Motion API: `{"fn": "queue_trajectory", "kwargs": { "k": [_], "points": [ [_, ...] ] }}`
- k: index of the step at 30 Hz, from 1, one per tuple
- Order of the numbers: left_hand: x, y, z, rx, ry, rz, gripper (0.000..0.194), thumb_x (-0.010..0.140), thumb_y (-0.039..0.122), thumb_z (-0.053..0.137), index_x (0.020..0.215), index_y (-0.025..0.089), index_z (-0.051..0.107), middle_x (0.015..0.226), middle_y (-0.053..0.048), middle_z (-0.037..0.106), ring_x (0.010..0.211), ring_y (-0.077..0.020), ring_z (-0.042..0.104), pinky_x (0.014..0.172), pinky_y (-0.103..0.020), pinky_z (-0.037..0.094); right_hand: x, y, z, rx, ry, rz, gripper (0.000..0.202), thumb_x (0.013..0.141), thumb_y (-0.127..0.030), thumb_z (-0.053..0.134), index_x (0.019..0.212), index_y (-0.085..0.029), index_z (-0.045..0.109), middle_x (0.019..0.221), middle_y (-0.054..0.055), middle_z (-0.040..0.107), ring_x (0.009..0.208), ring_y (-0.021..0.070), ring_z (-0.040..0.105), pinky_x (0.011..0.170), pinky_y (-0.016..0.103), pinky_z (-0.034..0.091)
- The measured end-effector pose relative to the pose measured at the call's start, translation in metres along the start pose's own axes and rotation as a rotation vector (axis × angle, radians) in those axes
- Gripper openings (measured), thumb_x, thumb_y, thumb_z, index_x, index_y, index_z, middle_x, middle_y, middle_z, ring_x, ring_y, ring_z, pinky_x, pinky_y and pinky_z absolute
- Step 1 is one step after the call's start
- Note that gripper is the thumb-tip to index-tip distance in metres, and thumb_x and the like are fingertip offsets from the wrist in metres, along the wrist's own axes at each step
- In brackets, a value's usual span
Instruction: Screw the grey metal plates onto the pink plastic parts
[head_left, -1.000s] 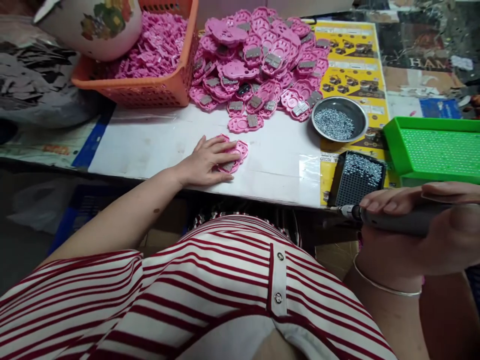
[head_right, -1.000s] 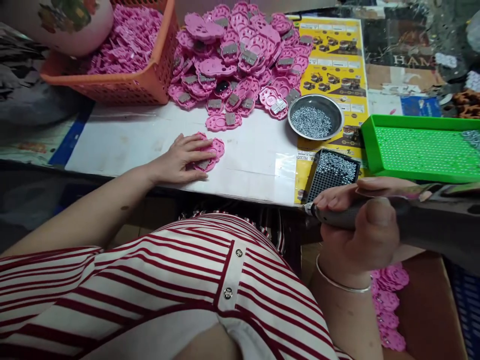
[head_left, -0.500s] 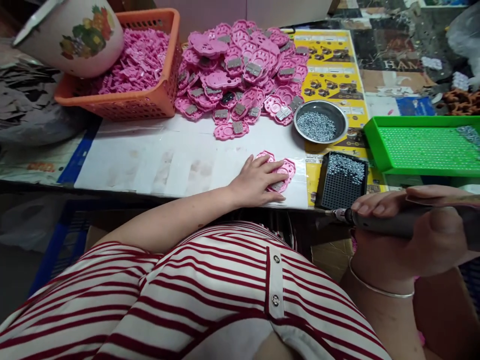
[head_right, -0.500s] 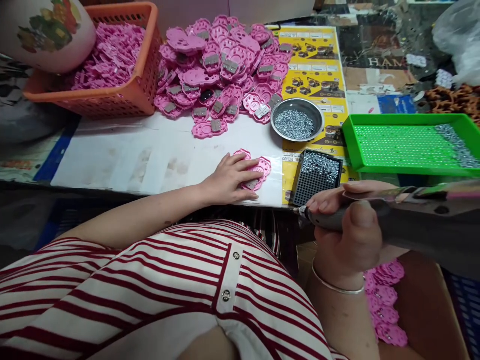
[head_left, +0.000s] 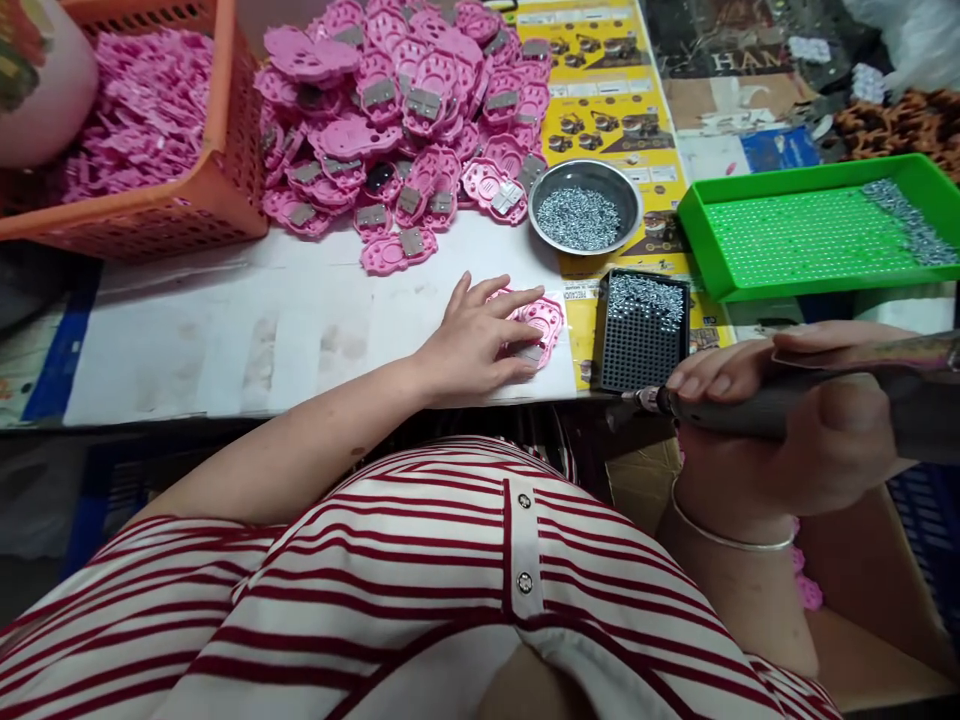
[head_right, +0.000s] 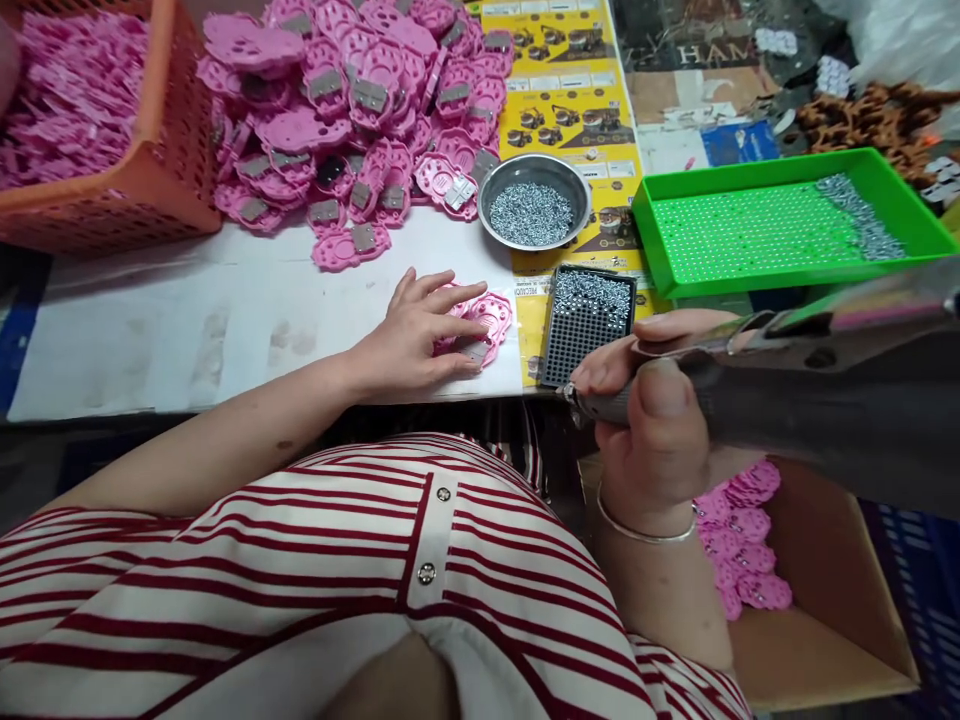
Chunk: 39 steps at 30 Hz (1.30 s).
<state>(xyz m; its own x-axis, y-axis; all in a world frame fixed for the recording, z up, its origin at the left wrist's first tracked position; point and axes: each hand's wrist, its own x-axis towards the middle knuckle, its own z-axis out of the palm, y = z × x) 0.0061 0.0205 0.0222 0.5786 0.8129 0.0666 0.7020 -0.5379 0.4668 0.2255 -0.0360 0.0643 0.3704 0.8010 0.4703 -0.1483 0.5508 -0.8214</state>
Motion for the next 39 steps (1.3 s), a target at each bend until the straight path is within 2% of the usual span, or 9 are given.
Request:
{"fn": "queue_trajectory", "kwargs": {
  "k": [5,8,10,14,20,25,32,36,39],
  "points": [
    [0.004,-0.002,0.001,0.031,0.027,0.015,0.025,0.086,0.043,0.074,0.108,0.033,0.078,0.151,-0.002,0.055,0.145,-0.0372,0.039,0.121,-0.071,0.017,0.005,-0.005,0.005,0.002,-0.023,0.037,0.026,0.066,-0.045,0.083,0.077,-0.024,0.071,0.047,-0.007,0.056,0.035,0.0107,0.046,0.038,0.028,0.043],
    [0.004,-0.002,0.006,0.065,0.071,0.048,0.027,0.087,0.043,0.074,0.112,0.032,0.077,0.149,-0.003,0.057,0.142,-0.035,0.043,0.122,-0.068,0.019,0.006,-0.004,0.004,0.014,-0.034,0.011,0.024,0.067,-0.043,0.083,0.079,-0.025,0.073,0.047,-0.006,0.056,0.035,0.0113,0.046,0.036,0.029,0.043],
    [0.003,-0.003,0.009,0.088,0.098,0.07,0.03,0.088,0.043,0.074,0.115,0.031,0.076,0.149,-0.004,0.058,0.141,-0.0341,0.045,0.122,-0.067,0.02,0.004,-0.002,0.002,0.018,-0.047,0.001,0.025,0.068,-0.042,0.082,0.082,-0.024,0.074,0.05,-0.006,0.057,0.038,0.0115,0.049,0.039,0.03,0.045],
    [0.004,-0.004,0.011,0.113,0.097,0.101,0.026,0.09,0.044,0.071,0.111,0.03,0.077,0.147,-0.005,0.06,0.14,-0.0343,0.047,0.122,-0.066,0.022,-0.001,0.005,-0.005,0.004,-0.077,0.027,0.027,0.072,-0.045,0.078,0.073,-0.02,0.067,0.056,-0.005,0.056,0.045,0.0101,0.053,0.045,0.029,0.049],
    [0.004,0.001,0.009,0.22,0.031,0.167,0.028,0.095,0.037,0.064,0.12,0.026,0.072,0.149,-0.005,0.057,0.143,-0.0323,0.045,0.125,-0.065,0.016,0.01,-0.001,-0.003,0.057,-0.156,-0.076,0.023,0.078,-0.043,0.075,0.091,-0.024,0.073,0.057,-0.006,0.056,0.044,0.01,0.051,0.041,0.029,0.049],
    [0.006,0.008,0.013,0.237,0.063,0.178,0.021,0.096,0.032,0.061,0.111,0.025,0.075,0.147,-0.005,0.059,0.141,-0.0302,0.048,0.126,-0.061,0.021,0.031,-0.01,0.005,-0.052,-0.028,-0.136,0.021,0.077,-0.044,0.076,0.078,-0.025,0.066,0.053,-0.009,0.057,0.044,0.0081,0.054,0.043,0.026,0.051],
    [0.006,0.018,0.028,0.236,0.093,0.279,0.037,0.099,0.036,0.055,0.125,0.014,0.069,0.141,-0.013,0.063,0.134,-0.0318,0.054,0.124,-0.059,0.027,0.045,0.022,0.004,-0.13,0.046,-0.284,0.015,0.084,-0.04,0.065,0.083,-0.025,0.066,0.052,-0.011,0.05,0.04,0.0034,0.048,0.04,0.02,0.046],
    [0.003,0.016,0.021,0.166,0.142,0.272,0.05,0.094,0.051,0.062,0.131,0.017,0.064,0.144,-0.014,0.06,0.136,-0.0335,0.05,0.124,-0.06,0.026,0.047,0.028,0.01,-0.085,0.07,-0.296,0.015,0.084,-0.038,0.068,0.083,-0.023,0.069,0.051,-0.011,0.054,0.04,0.0043,0.05,0.04,0.02,0.044],
    [0.011,0.019,0.009,0.119,0.165,0.234,0.036,0.096,0.047,0.057,0.122,0.025,0.069,0.134,-0.008,0.067,0.128,-0.0294,0.055,0.124,-0.058,0.026,0.05,0.026,0.012,-0.026,0.074,-0.288,0.015,0.083,-0.036,0.071,0.084,-0.021,0.07,0.052,-0.01,0.057,0.04,0.0051,0.051,0.039,0.02,0.043]
  ]
}}
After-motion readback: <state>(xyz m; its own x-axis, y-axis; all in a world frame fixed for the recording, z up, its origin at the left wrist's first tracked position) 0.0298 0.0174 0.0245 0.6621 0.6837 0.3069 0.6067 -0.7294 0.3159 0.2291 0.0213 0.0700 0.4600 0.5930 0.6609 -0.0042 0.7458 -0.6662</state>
